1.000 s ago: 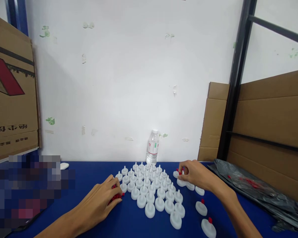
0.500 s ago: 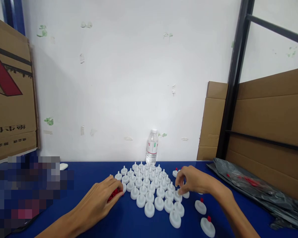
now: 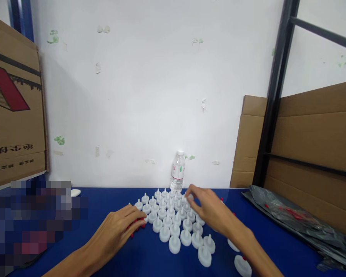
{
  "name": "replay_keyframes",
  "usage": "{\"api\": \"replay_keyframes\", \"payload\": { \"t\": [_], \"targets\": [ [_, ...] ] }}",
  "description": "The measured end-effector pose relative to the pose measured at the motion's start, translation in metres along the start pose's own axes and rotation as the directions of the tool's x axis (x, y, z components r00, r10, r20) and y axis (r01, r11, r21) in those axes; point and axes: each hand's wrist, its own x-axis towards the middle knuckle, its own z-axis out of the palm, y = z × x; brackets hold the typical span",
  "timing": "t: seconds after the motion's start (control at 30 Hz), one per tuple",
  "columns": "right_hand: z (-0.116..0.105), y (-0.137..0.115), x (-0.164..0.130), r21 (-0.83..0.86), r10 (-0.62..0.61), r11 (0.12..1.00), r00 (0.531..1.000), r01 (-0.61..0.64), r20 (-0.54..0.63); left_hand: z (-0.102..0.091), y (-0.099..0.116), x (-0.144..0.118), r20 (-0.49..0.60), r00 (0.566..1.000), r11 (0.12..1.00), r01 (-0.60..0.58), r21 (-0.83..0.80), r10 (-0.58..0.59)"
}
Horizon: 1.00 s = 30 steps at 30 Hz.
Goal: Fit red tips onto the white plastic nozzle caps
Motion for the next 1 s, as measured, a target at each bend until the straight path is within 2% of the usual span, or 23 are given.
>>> {"api": "replay_keyframes", "payload": {
  "t": [0.17,0.3,0.43,0.57,0.67,0.8,0.9,1.0],
  "targets": [
    [0.042,-0.042,-0.005,-0.004,-0.262,0.965,0.964,0.262,-0.043,-0.005,0.011,0.001,-0.063,0.995,0.997,-0.073,-0.009,0.073],
    [0.056,-0.059,-0.012,-0.075,-0.368,0.928,0.929,0.364,-0.043,-0.007,0.020,0.001,-0.086,0.986,0.989,-0.144,-0.042,0.140],
    [0.061,-0.062,-0.014,-0.099,-0.369,0.928,0.921,0.359,-0.126,-0.007,0.023,0.000,-0.092,0.979,0.981,-0.187,-0.053,0.181],
    [0.063,-0.062,-0.016,0.004,-0.341,0.938,0.925,0.347,-0.166,-0.007,0.024,0.000,-0.088,0.981,0.983,-0.176,-0.053,0.171],
    [0.064,-0.065,-0.018,0.066,-0.327,0.936,0.926,0.345,-0.190,-0.005,0.025,0.000,-0.127,0.980,0.985,-0.162,-0.064,0.153],
    [0.068,-0.066,-0.018,0.095,-0.353,0.917,0.899,0.387,-0.258,0.000,0.025,-0.001,-0.166,0.976,0.985,-0.154,-0.078,0.139],
    [0.071,-0.065,-0.017,0.150,-0.363,0.893,0.876,0.424,-0.317,0.003,0.027,-0.003,-0.138,0.984,0.987,-0.125,-0.098,0.110],
    [0.074,-0.064,-0.018,0.182,-0.383,0.867,0.855,0.464,-0.350,0.005,0.030,-0.005,-0.078,0.996,0.977,-0.066,-0.203,0.051]
  ]
}}
